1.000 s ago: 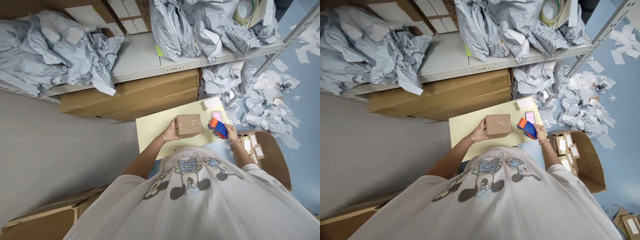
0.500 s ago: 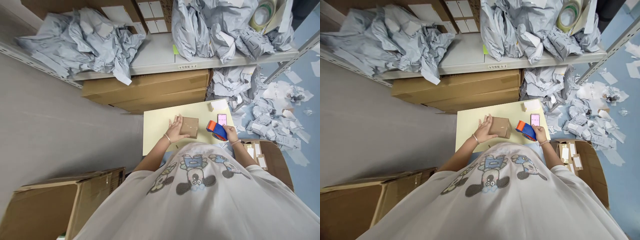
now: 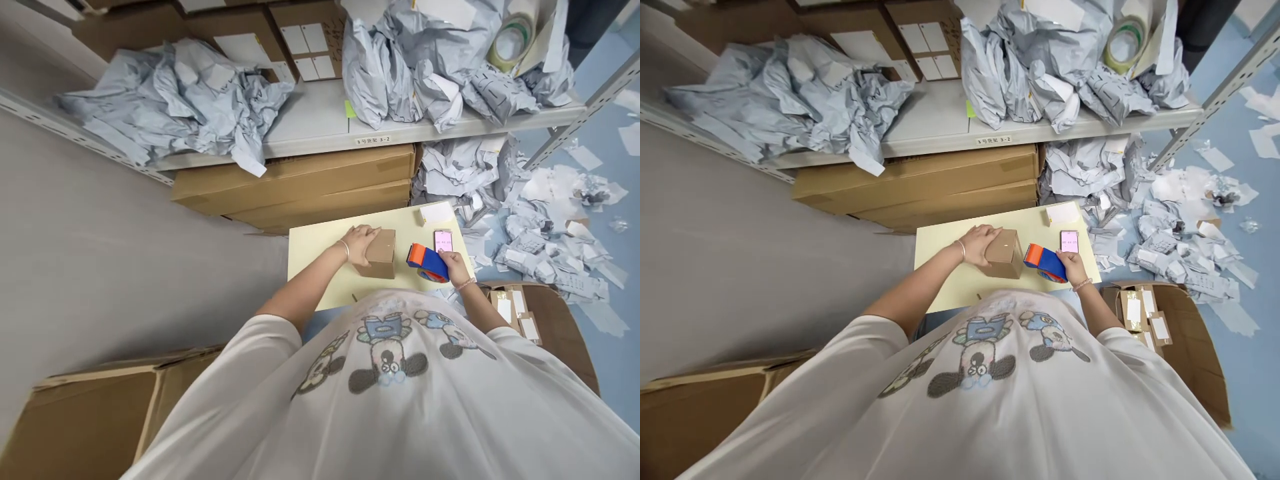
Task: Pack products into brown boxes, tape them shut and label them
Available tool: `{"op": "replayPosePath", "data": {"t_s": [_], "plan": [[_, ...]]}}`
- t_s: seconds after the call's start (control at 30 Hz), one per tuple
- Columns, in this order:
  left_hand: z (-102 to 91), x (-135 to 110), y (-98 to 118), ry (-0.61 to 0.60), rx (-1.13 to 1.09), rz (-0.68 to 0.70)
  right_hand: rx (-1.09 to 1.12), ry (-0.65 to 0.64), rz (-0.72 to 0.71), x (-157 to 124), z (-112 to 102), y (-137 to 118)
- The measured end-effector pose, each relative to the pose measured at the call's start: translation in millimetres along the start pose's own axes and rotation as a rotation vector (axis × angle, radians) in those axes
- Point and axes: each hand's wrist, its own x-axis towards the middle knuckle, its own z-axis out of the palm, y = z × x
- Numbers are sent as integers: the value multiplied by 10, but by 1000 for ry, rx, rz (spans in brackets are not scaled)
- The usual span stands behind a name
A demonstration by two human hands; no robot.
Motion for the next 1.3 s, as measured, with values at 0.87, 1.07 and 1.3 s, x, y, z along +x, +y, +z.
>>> {"op": "replayPosePath", "data": {"t_s": [0.87, 1.07, 1.3], "plan": [[649, 324, 1390, -365, -1526, -529, 451, 162, 187, -504, 108, 853], [732, 382, 1321, -182, -1576, -524, 379, 56, 198, -427, 100, 893], [571, 491, 1107, 117, -943, -404, 158, 26, 1, -216, 270, 1020]]}}
